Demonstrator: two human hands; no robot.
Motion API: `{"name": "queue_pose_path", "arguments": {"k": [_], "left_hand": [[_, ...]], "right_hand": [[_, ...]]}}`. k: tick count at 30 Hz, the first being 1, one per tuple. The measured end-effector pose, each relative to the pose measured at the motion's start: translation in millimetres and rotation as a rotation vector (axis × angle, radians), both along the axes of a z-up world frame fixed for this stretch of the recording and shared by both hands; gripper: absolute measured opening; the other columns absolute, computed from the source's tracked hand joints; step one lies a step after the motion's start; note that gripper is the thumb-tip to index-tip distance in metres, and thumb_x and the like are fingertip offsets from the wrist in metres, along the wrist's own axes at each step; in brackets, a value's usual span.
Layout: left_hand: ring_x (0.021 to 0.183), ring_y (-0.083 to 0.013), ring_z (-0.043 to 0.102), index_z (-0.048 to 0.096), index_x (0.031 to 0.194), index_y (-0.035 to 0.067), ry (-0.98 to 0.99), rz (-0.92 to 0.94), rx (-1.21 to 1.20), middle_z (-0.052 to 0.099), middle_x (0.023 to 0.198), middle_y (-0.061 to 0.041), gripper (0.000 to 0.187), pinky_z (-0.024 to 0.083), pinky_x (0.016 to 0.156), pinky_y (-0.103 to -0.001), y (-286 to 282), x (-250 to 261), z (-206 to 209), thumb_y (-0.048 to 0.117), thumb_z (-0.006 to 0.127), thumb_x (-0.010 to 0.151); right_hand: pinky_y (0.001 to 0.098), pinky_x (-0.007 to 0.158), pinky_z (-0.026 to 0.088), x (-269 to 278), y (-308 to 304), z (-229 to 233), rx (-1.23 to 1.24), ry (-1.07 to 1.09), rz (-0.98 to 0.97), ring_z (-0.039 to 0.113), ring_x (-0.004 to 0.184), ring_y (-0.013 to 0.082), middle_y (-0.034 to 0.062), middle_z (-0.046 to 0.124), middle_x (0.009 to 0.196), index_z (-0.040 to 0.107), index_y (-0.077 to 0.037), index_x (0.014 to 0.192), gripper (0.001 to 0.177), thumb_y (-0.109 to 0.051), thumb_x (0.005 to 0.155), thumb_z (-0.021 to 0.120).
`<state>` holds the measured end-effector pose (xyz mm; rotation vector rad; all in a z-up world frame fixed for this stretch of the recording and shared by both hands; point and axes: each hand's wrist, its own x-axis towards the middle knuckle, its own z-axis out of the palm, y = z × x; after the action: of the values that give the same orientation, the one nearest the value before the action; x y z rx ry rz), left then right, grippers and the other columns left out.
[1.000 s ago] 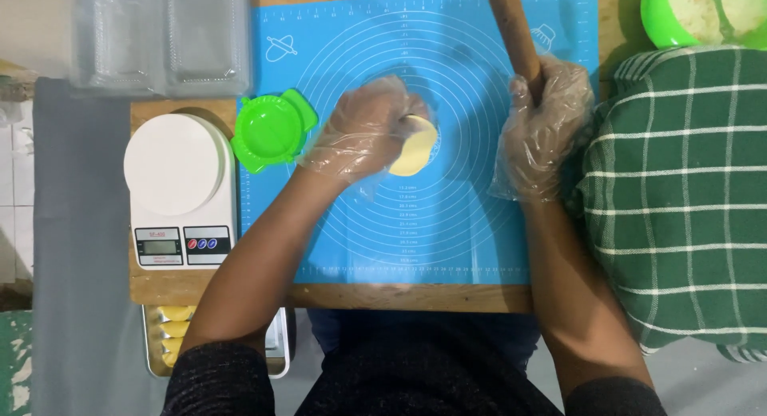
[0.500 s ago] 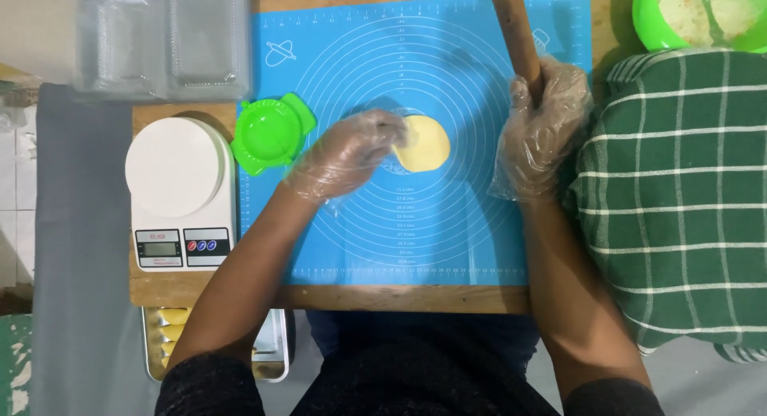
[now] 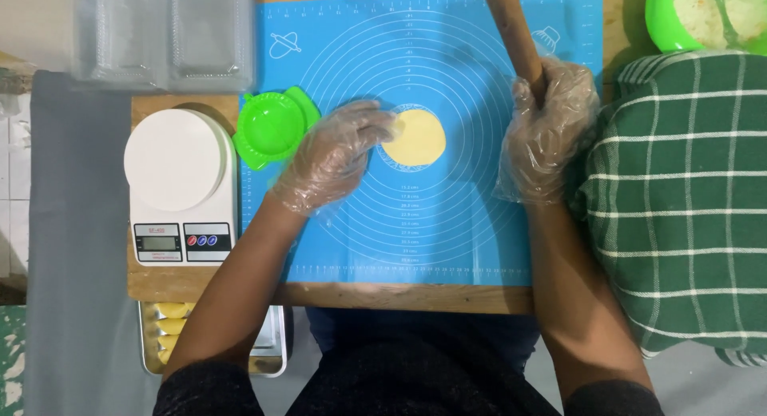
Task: Rolling out a small piece of dough into a thin sheet using a wooden rolling pin on a silicone pastry mat.
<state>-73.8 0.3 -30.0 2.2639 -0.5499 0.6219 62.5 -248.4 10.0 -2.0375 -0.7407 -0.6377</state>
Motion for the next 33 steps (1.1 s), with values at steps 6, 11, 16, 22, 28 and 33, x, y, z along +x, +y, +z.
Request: {"name": "queue_pose_path", "arguments": {"k": [6,11,16,22,28,33], "left_hand": [[0.135,-0.0337,0.060,0.057,0.142,0.019,0.063,0.086,0.065,0.067,0.137,-0.003,0.074,0.047,0.120,-0.047,8,-18,-11,-0.031,0.051,0.088],[0.111,-0.0285,0.065,0.073,0.114,0.011,-0.266,0.393,-0.098,0.062,0.115,-0.008,0.027,0.052,0.100,-0.043,15,-3,8,0.005,0.053,0.097],[0.116,-0.0307,0.062,0.060,0.134,0.006,-0.230,0.565,0.136,0.061,0.127,-0.014,0.030,0.063,0.094,-0.045,-8,5,45,0.009,0.041,0.111],[0.147,-0.0366,0.038,0.044,0.153,0.012,0.176,0.578,0.455,0.053,0.152,-0.013,0.045,0.030,0.123,-0.060,-19,24,14,0.027,0.043,0.111],[0.150,-0.0452,0.026,0.033,0.160,0.015,0.383,0.577,0.613,0.038,0.162,-0.016,0.057,0.015,0.122,-0.063,-17,37,1,0.046,0.027,0.113],[0.146,-0.0488,0.032,0.042,0.157,0.015,0.281,0.568,0.536,0.048,0.157,-0.017,0.051,0.017,0.121,-0.065,-15,37,-4,0.038,0.031,0.113]], "right_hand": [[0.0356,0.068,0.058,17,-9,-31,-0.220,-0.122,0.074,0.065,0.083,0.0292,0.0208,0.066,0.099,0.069,0.003,0.110,0.018,-0.006,0.098,0.078],[0.0489,0.078,0.055,16,-18,-39,-0.405,-0.052,0.220,0.069,0.097,0.0394,0.0177,0.066,0.104,0.072,-0.003,0.117,0.025,-0.020,0.099,0.077],[0.0417,0.072,0.054,-9,-12,4,-0.483,-0.099,0.365,0.063,0.090,0.0316,0.0179,0.067,0.104,0.074,-0.001,0.123,0.030,-0.012,0.096,0.080],[0.0384,0.076,0.054,-11,-9,-2,-0.761,-0.098,0.331,0.063,0.086,0.0251,0.0115,0.070,0.103,0.074,-0.013,0.123,0.033,-0.030,0.096,0.076],[0.0405,0.078,0.052,-14,-6,-5,-0.634,0.002,0.358,0.062,0.093,0.0295,0.0164,0.066,0.105,0.076,-0.008,0.120,0.031,-0.029,0.098,0.075],[0.0512,0.112,0.028,-13,8,-10,-0.997,0.110,0.050,0.043,0.140,0.0347,0.0105,0.041,0.163,0.041,-0.021,0.161,0.060,-0.051,0.110,0.034]]}}
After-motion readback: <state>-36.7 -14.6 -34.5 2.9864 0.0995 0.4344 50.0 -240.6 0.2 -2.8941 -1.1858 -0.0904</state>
